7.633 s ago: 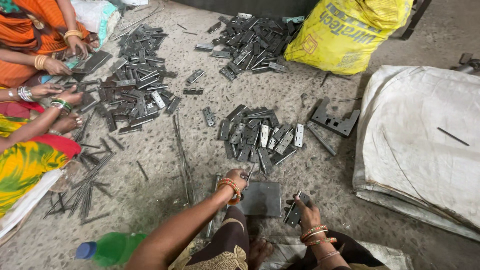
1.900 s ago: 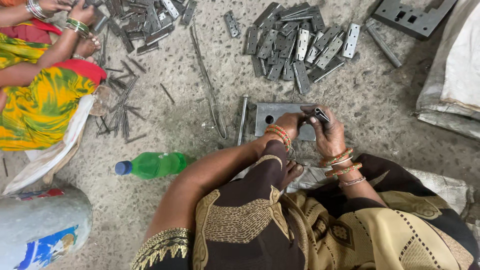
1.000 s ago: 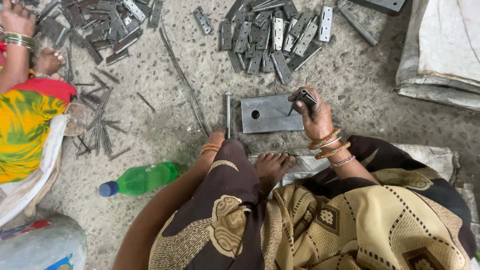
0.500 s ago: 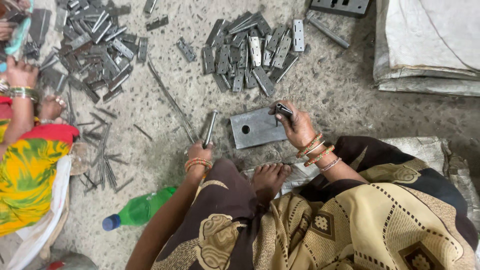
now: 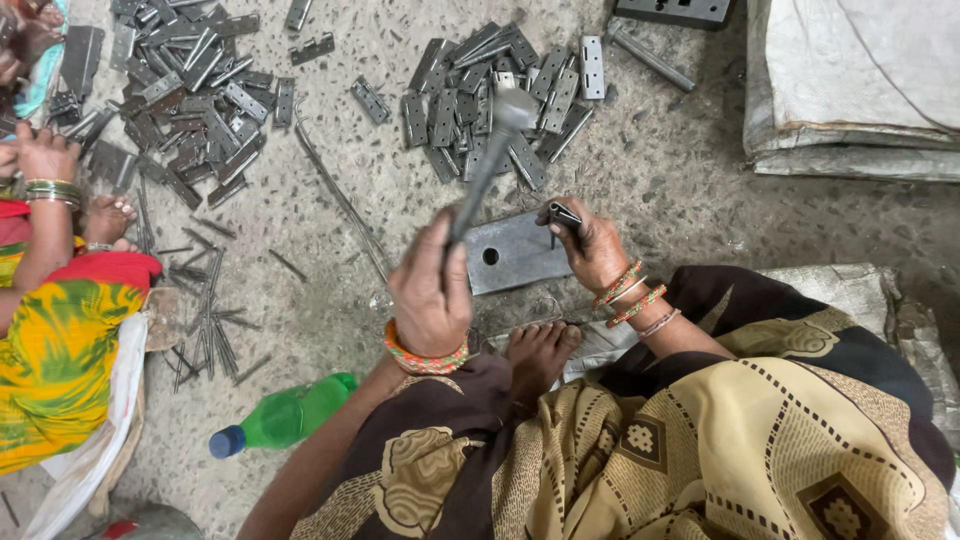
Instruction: The person sits on the floor and assembles metal hinges by inserting pins into hinge plates using a metal rod and a block. They repeatedly pick up hinge plates, align them, insert the pin, and tap it into place before setting the assembled unit aside.
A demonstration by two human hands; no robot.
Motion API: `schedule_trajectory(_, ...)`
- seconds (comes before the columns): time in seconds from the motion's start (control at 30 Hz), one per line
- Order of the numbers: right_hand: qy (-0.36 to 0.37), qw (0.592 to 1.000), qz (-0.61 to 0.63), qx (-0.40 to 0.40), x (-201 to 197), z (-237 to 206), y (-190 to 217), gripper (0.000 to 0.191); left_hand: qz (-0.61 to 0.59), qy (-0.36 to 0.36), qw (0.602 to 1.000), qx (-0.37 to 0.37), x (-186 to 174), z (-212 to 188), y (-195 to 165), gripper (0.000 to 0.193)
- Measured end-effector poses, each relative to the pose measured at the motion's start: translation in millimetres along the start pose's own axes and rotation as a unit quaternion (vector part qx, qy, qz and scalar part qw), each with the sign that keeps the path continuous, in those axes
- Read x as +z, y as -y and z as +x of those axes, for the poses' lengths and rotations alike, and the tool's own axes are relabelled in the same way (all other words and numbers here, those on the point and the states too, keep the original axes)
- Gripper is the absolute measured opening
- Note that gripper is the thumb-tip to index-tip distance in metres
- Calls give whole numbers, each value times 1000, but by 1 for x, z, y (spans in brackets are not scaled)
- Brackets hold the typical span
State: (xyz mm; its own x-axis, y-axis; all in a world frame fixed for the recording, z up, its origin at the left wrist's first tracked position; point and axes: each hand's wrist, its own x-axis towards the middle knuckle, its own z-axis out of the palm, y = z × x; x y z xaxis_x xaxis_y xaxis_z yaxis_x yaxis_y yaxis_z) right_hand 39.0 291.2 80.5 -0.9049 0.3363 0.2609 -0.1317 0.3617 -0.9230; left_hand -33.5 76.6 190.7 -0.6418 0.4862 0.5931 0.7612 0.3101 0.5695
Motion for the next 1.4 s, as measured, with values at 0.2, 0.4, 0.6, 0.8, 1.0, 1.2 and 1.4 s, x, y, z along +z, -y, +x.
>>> schedule_trajectory(0.2, -13, 998, -29, -48, 6, -4, -15, 34, 114, 245, 957, -106, 39, -32, 7, 39)
schedule_trajectory(0.4, 8, 1000, -16, 14, 10, -7, -21, 27, -5, 144, 983, -115, 11, 1, -2, 34)
schedule_trajectory(0.6, 9, 1000, -11, 22, 11, 0, -12, 26, -32, 51, 993, -98, -16, 24, -35, 32)
schedule_trajectory(0.8, 20, 999, -18, 39, 10, -7, -10, 36, -57, -20, 998, -31, 0, -5, -29, 32)
schedule_trajectory(1.0, 18, 998, -55, -31, 27, -16, -52, 34, 156, 315, 924, -153, 43, -46, 29, 46)
schedule_trajectory(1.2, 68, 983, -107, 135, 35, -26, -90, 37, 10, 202, 943, -265, 45, -65, 42, 40)
schedule_trajectory(1.4, 8, 996, -80, 29, 39, -29, -97, 32, -23, 77, 993, -91, 46, -69, 38, 40)
